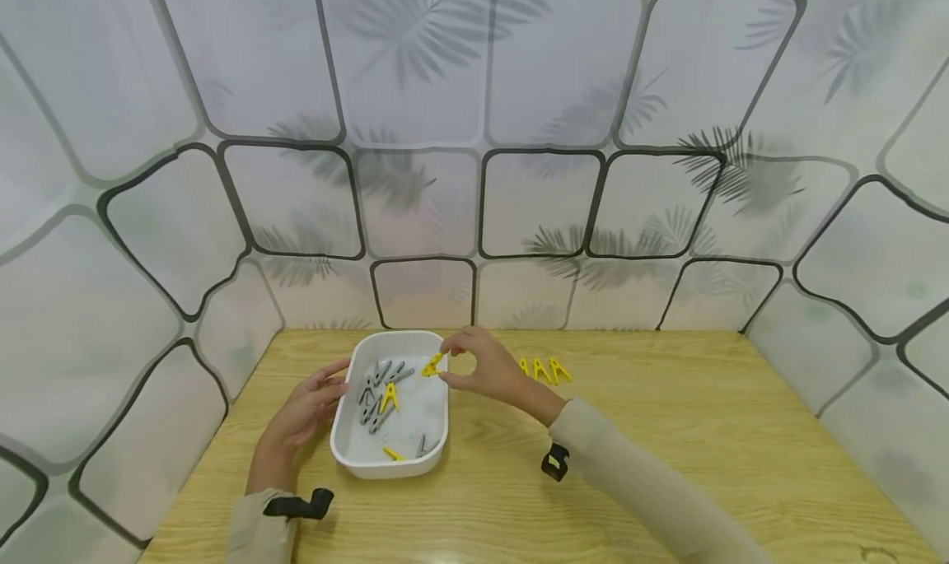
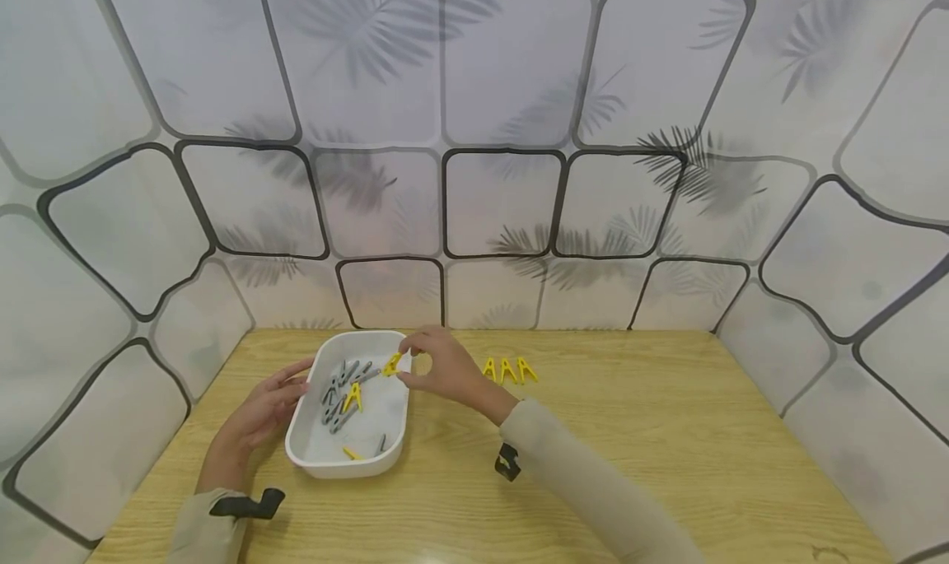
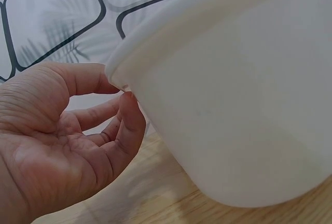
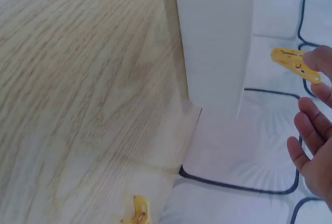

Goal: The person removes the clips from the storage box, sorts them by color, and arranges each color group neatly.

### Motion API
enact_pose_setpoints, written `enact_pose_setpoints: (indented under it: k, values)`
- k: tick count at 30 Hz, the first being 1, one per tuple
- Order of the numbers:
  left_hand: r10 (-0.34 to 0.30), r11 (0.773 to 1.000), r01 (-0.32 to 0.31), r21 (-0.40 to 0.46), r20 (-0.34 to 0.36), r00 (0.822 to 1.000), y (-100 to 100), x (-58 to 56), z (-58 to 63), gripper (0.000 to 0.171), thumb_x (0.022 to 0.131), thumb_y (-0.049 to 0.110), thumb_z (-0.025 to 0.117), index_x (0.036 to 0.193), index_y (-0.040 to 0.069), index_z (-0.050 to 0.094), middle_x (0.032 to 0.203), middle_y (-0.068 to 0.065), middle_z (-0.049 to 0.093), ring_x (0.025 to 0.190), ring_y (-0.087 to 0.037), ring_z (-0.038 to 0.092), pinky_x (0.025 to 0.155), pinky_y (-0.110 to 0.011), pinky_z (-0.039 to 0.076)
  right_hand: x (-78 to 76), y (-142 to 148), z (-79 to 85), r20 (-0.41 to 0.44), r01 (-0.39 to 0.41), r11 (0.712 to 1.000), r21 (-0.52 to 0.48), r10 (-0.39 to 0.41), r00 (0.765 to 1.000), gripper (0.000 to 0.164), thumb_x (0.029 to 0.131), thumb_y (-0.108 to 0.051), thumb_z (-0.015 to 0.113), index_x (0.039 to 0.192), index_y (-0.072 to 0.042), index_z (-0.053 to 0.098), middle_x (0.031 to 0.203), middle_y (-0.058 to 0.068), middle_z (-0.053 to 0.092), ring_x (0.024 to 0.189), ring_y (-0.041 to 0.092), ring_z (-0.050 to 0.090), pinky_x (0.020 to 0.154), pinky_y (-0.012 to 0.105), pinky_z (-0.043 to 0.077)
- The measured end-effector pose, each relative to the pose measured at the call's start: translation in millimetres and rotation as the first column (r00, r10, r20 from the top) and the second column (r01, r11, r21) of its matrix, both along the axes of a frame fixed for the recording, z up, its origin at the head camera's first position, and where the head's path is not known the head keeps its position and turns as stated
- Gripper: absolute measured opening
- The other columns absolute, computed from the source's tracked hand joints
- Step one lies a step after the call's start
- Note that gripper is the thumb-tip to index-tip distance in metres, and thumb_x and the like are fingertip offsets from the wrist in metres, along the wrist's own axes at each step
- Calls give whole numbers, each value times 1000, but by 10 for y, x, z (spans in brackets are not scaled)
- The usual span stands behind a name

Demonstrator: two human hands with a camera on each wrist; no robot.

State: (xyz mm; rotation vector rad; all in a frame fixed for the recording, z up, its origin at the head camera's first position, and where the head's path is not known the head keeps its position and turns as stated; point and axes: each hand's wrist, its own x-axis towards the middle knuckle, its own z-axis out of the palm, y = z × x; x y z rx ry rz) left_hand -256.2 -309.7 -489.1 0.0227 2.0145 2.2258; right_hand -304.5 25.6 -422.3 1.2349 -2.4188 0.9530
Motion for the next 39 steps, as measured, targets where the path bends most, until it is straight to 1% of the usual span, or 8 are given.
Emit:
enact_pose_setpoints:
  k: [6,10,15,20,24,29,32,39]
  values:
    - [5,1000,-5,-9,14,1000,10,15,21,50,103,9,58,151,10,45,107,9,64,98,-4,64,85,-21,56,-96,254,-45,50,104,989,-103,-99,994,34,85,-16,84,114,-9,70,103,14,67,96,25,60,87,38,52]
    - [7,1000,-7,-8,25,1000,20,17,38,54,103,10,58,153,8,41,106,8,63,98,-3,63,85,-21,56,-160,467,-55,93,177,968,-180,-163,982,34,84,-13,84,114,-7,70,100,13,67,95,28,62,85,40,50]
    - [15,1000,-15,7,30,999,44,3,48,52,103,9,58,153,9,42,107,8,63,97,-3,64,85,-20,56,-283,771,-77,148,270,936,-224,-241,959,32,83,-12,84,112,-6,70,98,12,67,94,30,63,84,41,48]
    - [24,1000,-25,14,30,999,63,-14,45,46,103,9,58,147,15,49,106,8,64,98,-4,64,85,-21,56,-392,1084,-93,204,338,915,-218,-296,933,31,86,-12,82,113,-4,69,98,15,67,94,30,63,85,44,50]
    - [35,999,-36,10,35,999,80,-25,42,42,103,8,58,143,20,54,106,9,64,98,-3,64,85,-21,56,-478,1322,-128,213,385,900,-204,-343,915,29,87,-12,81,111,-3,68,96,15,67,92,28,63,83,40,51]
    - [48,999,-49,12,38,998,97,-26,43,39,102,8,58,136,26,58,105,9,63,97,-3,63,86,-21,55,-557,1572,-214,227,470,867,-167,-430,874,28,87,-12,81,108,-1,68,92,14,67,88,26,63,80,35,52]
    - [53,998,-53,17,43,998,110,-24,47,40,102,7,57,139,24,57,104,8,63,96,-4,64,85,-21,56,-588,1693,-281,248,507,850,-141,-466,849,28,87,-12,81,108,1,68,90,15,66,87,26,62,80,36,52]
    - [55,999,-54,-3,58,997,131,-32,63,50,103,10,58,151,15,46,106,9,63,97,-3,63,85,-21,55,-612,1875,-387,266,541,838,-77,-505,821,31,88,-11,78,112,5,66,94,20,64,87,30,60,81,44,51]
